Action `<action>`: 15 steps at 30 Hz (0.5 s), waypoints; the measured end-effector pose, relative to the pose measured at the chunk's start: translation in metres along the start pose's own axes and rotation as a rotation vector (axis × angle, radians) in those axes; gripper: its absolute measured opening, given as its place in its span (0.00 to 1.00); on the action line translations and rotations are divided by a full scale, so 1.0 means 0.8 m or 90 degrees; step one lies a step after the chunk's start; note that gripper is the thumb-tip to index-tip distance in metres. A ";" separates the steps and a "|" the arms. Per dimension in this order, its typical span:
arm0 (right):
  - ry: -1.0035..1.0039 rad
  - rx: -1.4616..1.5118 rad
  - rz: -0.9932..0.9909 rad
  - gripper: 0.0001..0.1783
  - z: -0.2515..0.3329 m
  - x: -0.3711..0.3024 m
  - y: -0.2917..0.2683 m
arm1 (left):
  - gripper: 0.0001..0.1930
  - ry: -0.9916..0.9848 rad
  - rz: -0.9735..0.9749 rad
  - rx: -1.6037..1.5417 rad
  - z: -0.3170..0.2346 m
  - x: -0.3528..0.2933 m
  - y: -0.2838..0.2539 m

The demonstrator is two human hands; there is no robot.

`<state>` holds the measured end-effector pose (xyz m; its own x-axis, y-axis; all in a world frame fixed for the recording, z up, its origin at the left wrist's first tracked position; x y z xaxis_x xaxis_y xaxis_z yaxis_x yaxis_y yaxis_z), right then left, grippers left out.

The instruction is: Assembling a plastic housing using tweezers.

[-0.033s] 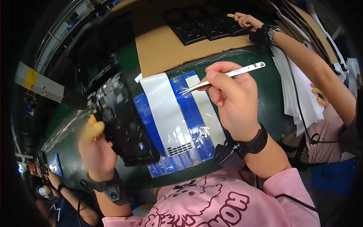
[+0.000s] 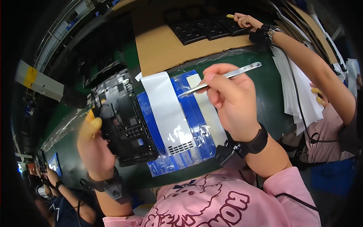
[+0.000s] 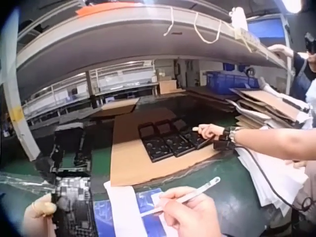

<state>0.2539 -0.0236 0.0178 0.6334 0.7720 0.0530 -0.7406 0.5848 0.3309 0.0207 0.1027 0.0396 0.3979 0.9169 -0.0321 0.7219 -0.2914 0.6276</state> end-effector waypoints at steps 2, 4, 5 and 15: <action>0.061 -0.034 0.044 0.03 -0.012 -0.017 0.018 | 0.17 0.004 0.014 0.015 -0.002 0.007 -0.010; 0.055 -0.125 0.065 0.05 -0.017 -0.043 0.032 | 0.17 0.043 -0.018 0.004 0.010 0.006 -0.020; 0.065 -0.154 0.050 0.06 -0.019 -0.058 0.032 | 0.17 0.043 -0.035 -0.003 0.023 0.006 -0.027; 0.082 -0.263 0.002 0.09 -0.067 -0.080 -0.014 | 0.17 -0.121 0.024 -0.058 0.068 -0.009 -0.024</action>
<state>0.2096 -0.0665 -0.0398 0.6174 0.7832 -0.0730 -0.7865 0.6130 -0.0754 0.0346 0.0869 -0.0145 0.5302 0.8349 -0.1478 0.6535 -0.2913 0.6986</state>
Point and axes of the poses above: each hand's wrist, its own x-axis towards the middle knuckle, its own y-axis out of the palm, z = x × y, the point moved 10 cm from there along x, towards the middle knuckle, and after that the axes turned 14 degrees about -x, right-handed, at the moved point
